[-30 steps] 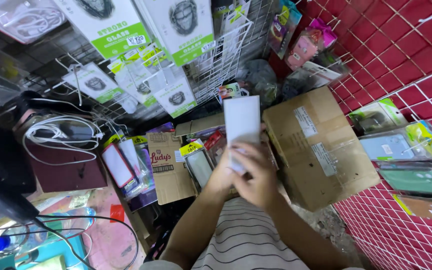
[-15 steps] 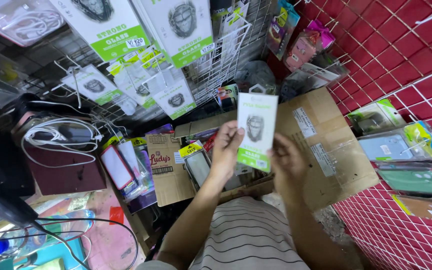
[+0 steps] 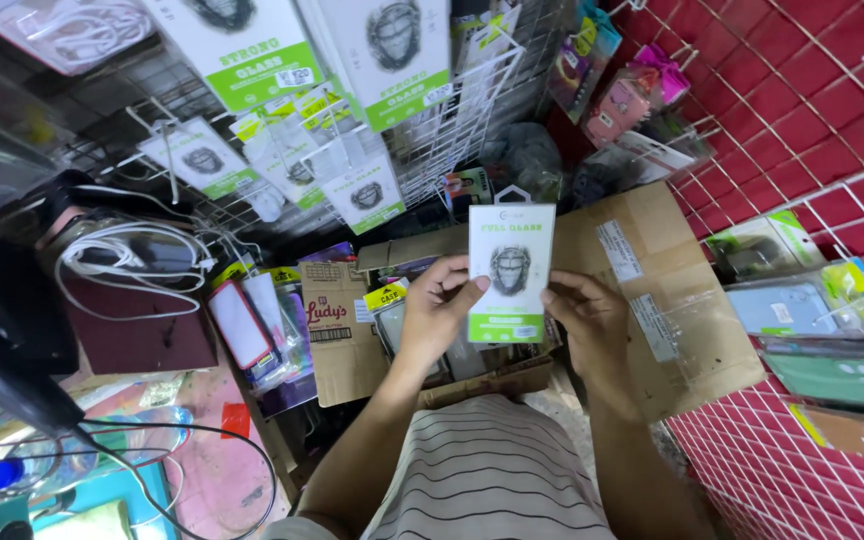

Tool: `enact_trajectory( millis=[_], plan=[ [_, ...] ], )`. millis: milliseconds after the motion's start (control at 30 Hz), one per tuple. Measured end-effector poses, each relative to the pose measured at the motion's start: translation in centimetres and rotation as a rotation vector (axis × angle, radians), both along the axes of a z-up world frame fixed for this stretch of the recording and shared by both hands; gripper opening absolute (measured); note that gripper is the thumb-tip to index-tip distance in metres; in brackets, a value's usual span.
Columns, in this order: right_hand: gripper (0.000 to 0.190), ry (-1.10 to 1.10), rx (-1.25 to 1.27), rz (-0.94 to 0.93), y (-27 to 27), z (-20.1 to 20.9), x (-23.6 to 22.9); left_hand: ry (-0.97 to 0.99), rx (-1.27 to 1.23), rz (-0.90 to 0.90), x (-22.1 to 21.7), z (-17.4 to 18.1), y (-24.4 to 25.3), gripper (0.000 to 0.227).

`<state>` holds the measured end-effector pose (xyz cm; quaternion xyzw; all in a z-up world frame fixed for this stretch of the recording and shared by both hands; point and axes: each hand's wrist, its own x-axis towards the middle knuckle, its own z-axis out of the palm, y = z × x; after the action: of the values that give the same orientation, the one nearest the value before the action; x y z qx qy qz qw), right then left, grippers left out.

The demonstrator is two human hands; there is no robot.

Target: Organizing and inspecting mobile phone accessories in a stockroom area.

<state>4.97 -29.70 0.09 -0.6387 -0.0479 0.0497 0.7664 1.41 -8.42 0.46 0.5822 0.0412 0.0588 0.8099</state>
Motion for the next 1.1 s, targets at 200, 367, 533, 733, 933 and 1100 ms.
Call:
enact_trajectory(
  millis=[200,367,533,733,933,1100],
  plan=[
    [0.032,-0.018,0.002,0.047,0.1,1.1,-0.3,-0.076,0.125,0.198,-1.4,-0.9,5.6,0.029],
    [0.031,0.059,0.037,0.039,-1.4,-0.6,0.1,-0.038,0.420,0.508,-4.1,3.7,11.3,0.026],
    [0.029,0.111,0.061,0.016,-1.5,-0.9,0.0,-0.056,0.576,0.738,-5.0,3.1,17.1,0.026],
    [0.027,0.068,0.072,-0.003,-1.1,-0.2,-0.3,-0.094,1.133,0.871,-4.8,4.9,19.6,0.023],
    [0.025,0.087,0.014,-0.058,-0.6,1.2,-0.9,-0.002,1.353,0.825,-3.4,5.5,20.5,0.022],
    [0.026,0.105,0.018,-0.055,-1.3,0.2,-1.2,-0.077,1.278,0.892,-0.7,2.4,21.9,0.022]
  ],
)
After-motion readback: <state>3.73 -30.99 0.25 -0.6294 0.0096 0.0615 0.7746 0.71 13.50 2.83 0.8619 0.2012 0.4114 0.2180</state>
